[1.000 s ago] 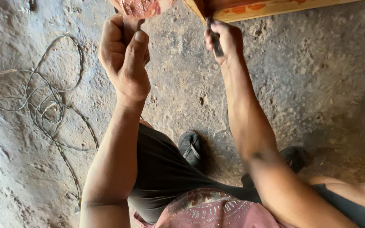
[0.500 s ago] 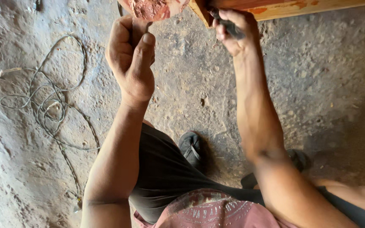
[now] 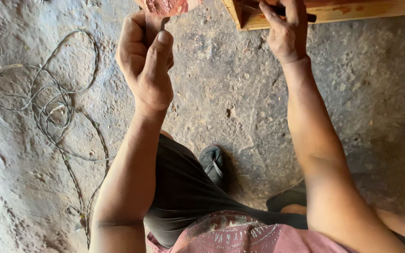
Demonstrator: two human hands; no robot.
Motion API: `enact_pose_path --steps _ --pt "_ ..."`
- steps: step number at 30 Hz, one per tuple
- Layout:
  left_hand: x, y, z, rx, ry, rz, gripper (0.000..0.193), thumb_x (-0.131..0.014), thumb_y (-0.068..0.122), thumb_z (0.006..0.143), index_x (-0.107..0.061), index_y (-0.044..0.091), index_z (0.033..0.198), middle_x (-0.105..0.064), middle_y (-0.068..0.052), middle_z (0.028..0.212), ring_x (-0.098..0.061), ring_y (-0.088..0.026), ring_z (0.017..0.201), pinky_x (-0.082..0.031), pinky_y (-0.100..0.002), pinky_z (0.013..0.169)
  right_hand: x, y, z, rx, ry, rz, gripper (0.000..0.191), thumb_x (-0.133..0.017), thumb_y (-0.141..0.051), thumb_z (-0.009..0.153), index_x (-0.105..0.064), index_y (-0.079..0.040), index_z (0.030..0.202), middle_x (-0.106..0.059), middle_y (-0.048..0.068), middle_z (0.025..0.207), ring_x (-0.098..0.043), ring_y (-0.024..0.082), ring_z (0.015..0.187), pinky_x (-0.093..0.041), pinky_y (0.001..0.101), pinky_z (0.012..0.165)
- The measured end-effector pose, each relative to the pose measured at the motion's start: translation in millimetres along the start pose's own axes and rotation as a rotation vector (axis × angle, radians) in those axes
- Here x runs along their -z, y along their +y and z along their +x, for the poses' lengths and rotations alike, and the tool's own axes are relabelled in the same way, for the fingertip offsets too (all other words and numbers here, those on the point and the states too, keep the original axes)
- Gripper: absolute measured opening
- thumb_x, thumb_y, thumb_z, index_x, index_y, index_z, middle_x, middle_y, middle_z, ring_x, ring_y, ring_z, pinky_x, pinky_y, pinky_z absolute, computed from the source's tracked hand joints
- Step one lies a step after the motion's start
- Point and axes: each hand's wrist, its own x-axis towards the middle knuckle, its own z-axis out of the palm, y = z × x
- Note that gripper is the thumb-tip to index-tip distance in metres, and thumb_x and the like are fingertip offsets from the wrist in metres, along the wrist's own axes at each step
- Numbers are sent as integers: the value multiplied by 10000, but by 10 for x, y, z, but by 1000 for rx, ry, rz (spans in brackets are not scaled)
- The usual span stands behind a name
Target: The person sits on the floor holding a bowl of reddish wood filler and uses a small stick to dab filler into holes and gaps along the edge of a wooden cabinet frame. They work along the frame section by section, then stand and reposition the cabinet before continuing to fill spots.
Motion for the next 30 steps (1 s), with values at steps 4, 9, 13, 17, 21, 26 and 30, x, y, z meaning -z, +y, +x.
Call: enact_pose_path --steps 4,9,13,17,21,26,30 --pt "18 7 -14 -4 13 24 233 -667 218 1134 -593 1 1173 -528 9 819 -397 -48 614 -326 -230 547 -155 57 -38 -19 -26 -99 514 -630 103 985 -740 -128 1430 -613 92 1270 -602 305 1169 -501 442 1011" --pt "-18 41 -4 10 23 9 243 -663 211 1120 -591 -8 1194 -528 11 785 -392 -43 599 -316 -225 542 -219 89 -156 33 -54 -143 531 -606 112 1014 -686 -144 1472 -593 90 1342 -583 301 1229 -499 441 1073" --pt "-19 51 -1 -25 13 16 241 -653 220 1127 -582 1 1197 -543 1 803 -397 -46 603 -311 -224 541 -203 46 -171 -69 -11 -166 539 -645 93 945 -721 -149 1421 -572 144 1240 -566 336 1159 -480 467 1000" --pt "-6 -3 -2 -8 47 60 212 -645 210 1121 -576 11 1148 -509 10 772 -397 -43 586 -322 -227 510 -142 -43 -88 -80 -64 -158 552 -632 102 872 -766 -117 1360 -598 160 1196 -583 349 1107 -487 451 932" --pt "-44 -108 40 -25 58 120 197 -617 183 1086 -578 30 1203 -486 34 827 -414 -19 654 -349 -204 544 89 -175 -5 -215 -38 -132 270 -673 54 939 -758 -84 1156 -639 111 1042 -621 343 1011 -507 444 845" --pt "-115 -196 108 -75 107 76 206 -598 87 1080 -576 7 1268 -558 13 944 -505 -53 811 -469 -219 703 383 -561 208 -265 422 62 154 -592 31 1082 -694 21 1196 -670 138 1105 -647 261 1022 -552 411 864" --pt "-160 -222 76 -100 115 106 257 -605 43 1104 -564 -25 1348 -570 12 1017 -506 -41 885 -469 -209 858 549 -911 589 -185 356 161 179 -639 44 1102 -700 -24 1256 -676 94 1102 -665 213 937 -543 343 752"
